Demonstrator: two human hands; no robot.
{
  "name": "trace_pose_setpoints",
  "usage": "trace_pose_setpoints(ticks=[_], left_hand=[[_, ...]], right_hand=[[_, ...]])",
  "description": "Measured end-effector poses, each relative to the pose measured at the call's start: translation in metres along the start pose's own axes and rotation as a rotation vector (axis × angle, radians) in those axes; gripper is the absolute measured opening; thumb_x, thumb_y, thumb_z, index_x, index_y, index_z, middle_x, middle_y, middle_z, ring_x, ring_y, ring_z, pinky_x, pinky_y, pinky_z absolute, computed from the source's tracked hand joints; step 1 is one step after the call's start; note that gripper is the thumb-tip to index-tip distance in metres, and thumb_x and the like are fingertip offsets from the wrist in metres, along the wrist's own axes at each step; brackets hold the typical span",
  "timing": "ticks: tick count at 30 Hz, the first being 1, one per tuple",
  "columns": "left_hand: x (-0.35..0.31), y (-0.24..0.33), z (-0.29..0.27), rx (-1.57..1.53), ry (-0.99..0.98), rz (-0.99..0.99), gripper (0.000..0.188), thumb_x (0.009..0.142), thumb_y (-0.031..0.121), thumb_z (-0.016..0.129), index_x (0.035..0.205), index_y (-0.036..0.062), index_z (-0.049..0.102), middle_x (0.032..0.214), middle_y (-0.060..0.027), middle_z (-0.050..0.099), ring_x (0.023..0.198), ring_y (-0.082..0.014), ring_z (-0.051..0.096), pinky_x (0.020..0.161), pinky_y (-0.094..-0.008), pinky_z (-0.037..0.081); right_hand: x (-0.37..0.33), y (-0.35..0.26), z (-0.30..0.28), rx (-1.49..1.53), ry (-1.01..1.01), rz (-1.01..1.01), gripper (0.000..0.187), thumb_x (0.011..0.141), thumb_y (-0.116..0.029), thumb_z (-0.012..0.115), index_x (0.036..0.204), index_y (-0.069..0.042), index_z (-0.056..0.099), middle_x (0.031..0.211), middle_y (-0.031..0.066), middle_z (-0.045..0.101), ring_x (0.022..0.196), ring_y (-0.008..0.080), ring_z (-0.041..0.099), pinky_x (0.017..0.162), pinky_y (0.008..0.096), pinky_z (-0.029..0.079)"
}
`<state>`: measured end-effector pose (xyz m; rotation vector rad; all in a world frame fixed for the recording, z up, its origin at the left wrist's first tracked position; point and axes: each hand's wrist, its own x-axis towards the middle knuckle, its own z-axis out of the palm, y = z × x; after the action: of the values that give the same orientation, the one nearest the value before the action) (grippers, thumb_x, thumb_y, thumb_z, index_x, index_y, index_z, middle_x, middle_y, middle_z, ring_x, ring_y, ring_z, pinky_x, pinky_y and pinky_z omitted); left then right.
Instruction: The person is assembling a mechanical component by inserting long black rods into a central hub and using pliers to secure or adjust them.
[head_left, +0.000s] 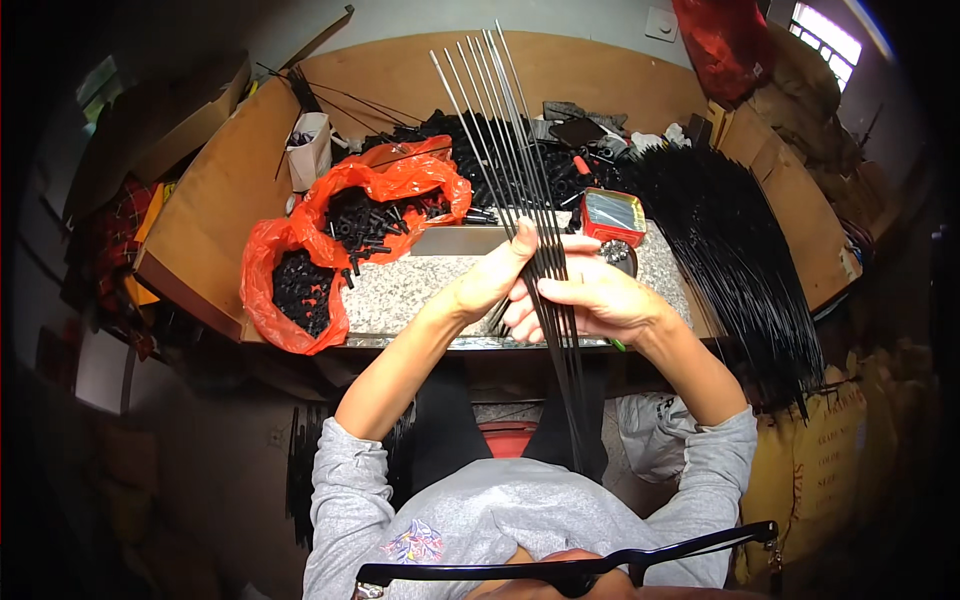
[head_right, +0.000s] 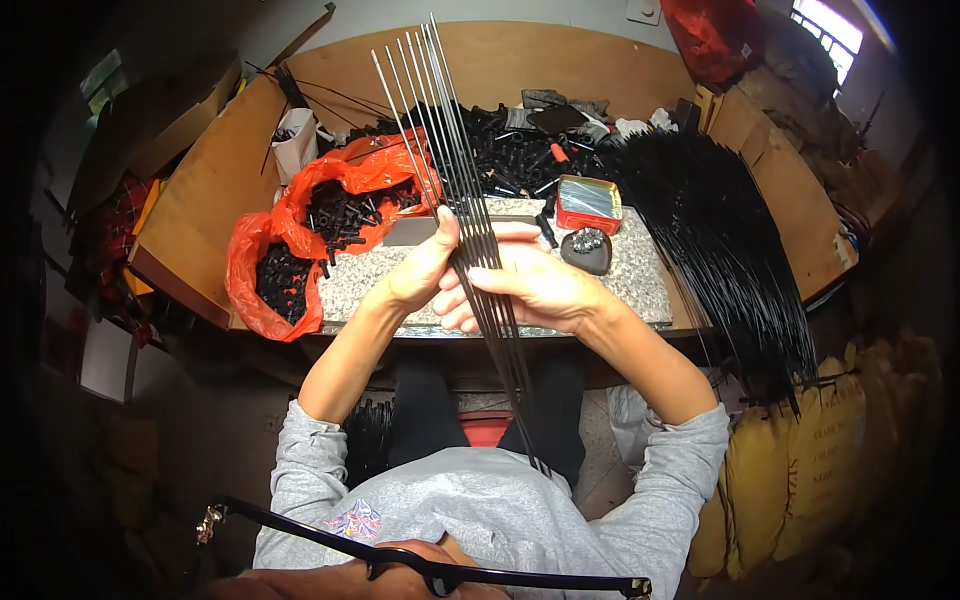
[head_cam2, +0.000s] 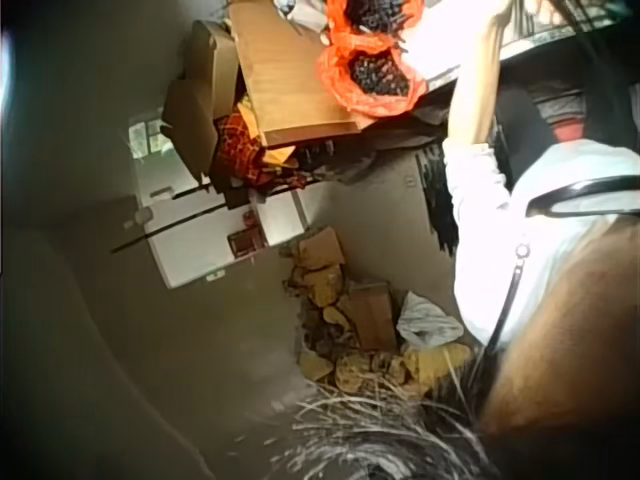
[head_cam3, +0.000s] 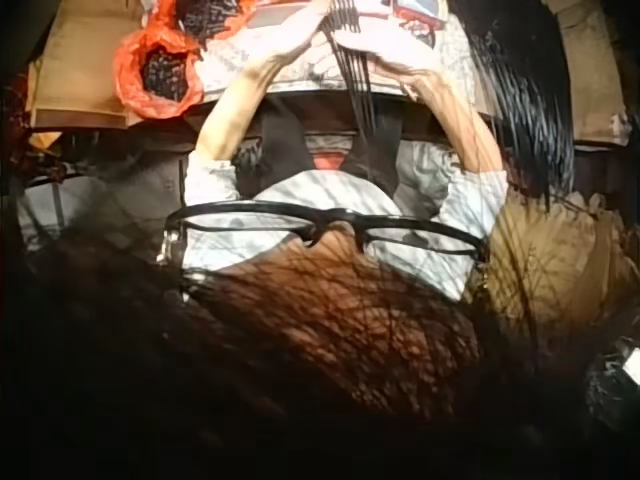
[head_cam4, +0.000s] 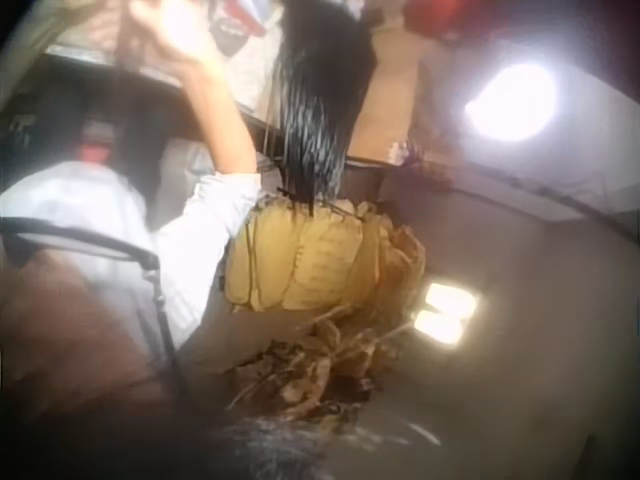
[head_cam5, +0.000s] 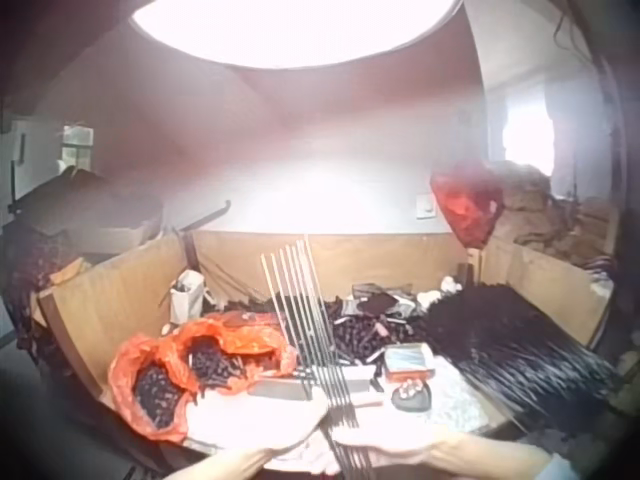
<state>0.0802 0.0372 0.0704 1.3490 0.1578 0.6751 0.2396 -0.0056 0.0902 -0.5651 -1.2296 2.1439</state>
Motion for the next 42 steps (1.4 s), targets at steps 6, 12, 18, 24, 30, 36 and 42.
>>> trace_pose_setpoints(ticks=[6, 12, 18, 24, 30, 36, 42], left_hand=[[0.018, 0.002, -0.032, -0.128, 0.245, 0.134, 0.078, 0.085, 0.064, 0.019, 0.132, 0.0022, 0.028, 0.127, -0.0188, 0.044, 0.100, -0.0214, 0.055, 0.086, -0.0327, 0.046], [-0.008, -0.021, -0.073, 0.499, 0.812, 0.407, 0.056, 0.095, 0.045, 0.024, 0.114, -0.0014, 0.048, 0.110, -0.0156, 0.056, 0.106, -0.0223, 0.052, 0.096, -0.0339, 0.035], [-0.017, -0.027, -0.079, 0.872, 0.552, 0.414, 0.060, 0.084, 0.041, 0.054, 0.125, -0.0012, 0.043, 0.129, -0.0218, 0.043, 0.128, -0.0296, 0.033, 0.103, -0.0372, 0.026], [-0.022, -0.098, -0.059, 1.065, -0.086, 0.221, 0.041, 0.073, 0.019, 0.066, 0.112, 0.0083, 0.058, 0.121, -0.0080, 0.054, 0.129, -0.0283, 0.031, 0.106, -0.0434, 0.022], [-0.039, -0.126, -0.044, 1.218, -0.103, 0.332, 0.048, 0.073, 0.016, 0.066, 0.117, 0.0044, 0.053, 0.127, -0.0122, 0.045, 0.122, -0.0293, 0.038, 0.103, -0.0425, 0.028], [-0.052, -0.142, -0.042, 1.620, -0.194, 0.182, 0.064, 0.076, 0.025, 0.058, 0.130, -0.0006, 0.035, 0.137, -0.0183, 0.031, 0.131, -0.0304, 0.025, 0.107, -0.0430, 0.020], [-0.060, -0.140, -0.034, 1.580, 0.107, -0.009, 0.081, 0.068, 0.034, 0.067, 0.131, -0.0025, 0.032, 0.139, -0.0269, 0.020, 0.131, -0.0424, 0.016, 0.106, -0.0465, 0.019]], right_hand=[[0.029, -0.021, -0.022, 0.003, 0.082, -0.060, 0.033, 0.085, -0.014, 0.057, 0.109, 0.006, 0.048, 0.097, 0.0189, 0.059, 0.090, 0.0306, 0.061, 0.077, 0.0379, 0.053], [0.077, -0.070, -0.035, -0.076, 0.184, -0.170, 0.028, 0.084, -0.008, 0.056, 0.108, 0.006, 0.047, 0.105, 0.0208, 0.058, 0.098, 0.0296, 0.059, 0.088, 0.0365, 0.049], [0.060, 0.029, -0.061, -0.486, 0.122, -0.425, 0.027, 0.085, -0.028, 0.055, 0.093, -0.002, 0.056, 0.084, 0.0070, 0.062, 0.077, 0.0145, 0.059, 0.073, 0.0289, 0.048], [0.022, 0.120, -0.076, -0.608, 0.167, -0.295, 0.020, 0.085, -0.016, 0.054, 0.097, 0.000, 0.057, 0.083, 0.0078, 0.063, 0.080, 0.0204, 0.061, 0.077, 0.0335, 0.047], [-0.027, 0.103, -0.087, -1.523, 0.459, -0.378, 0.041, 0.064, -0.006, 0.070, 0.101, -0.003, 0.055, 0.104, 0.0149, 0.054, 0.108, 0.0353, 0.046, 0.090, 0.0409, 0.039], [-0.030, 0.136, -0.070, -1.537, 0.629, -0.484, 0.025, 0.065, -0.009, 0.070, 0.087, -0.002, 0.060, 0.096, 0.0152, 0.053, 0.092, 0.0324, 0.050, 0.082, 0.0389, 0.041], [-0.014, 0.161, -0.077, -1.422, 0.629, -0.554, 0.016, 0.066, -0.005, 0.068, 0.078, 0.000, 0.060, 0.081, 0.0104, 0.057, 0.076, 0.0287, 0.052, 0.069, 0.0358, 0.043]])
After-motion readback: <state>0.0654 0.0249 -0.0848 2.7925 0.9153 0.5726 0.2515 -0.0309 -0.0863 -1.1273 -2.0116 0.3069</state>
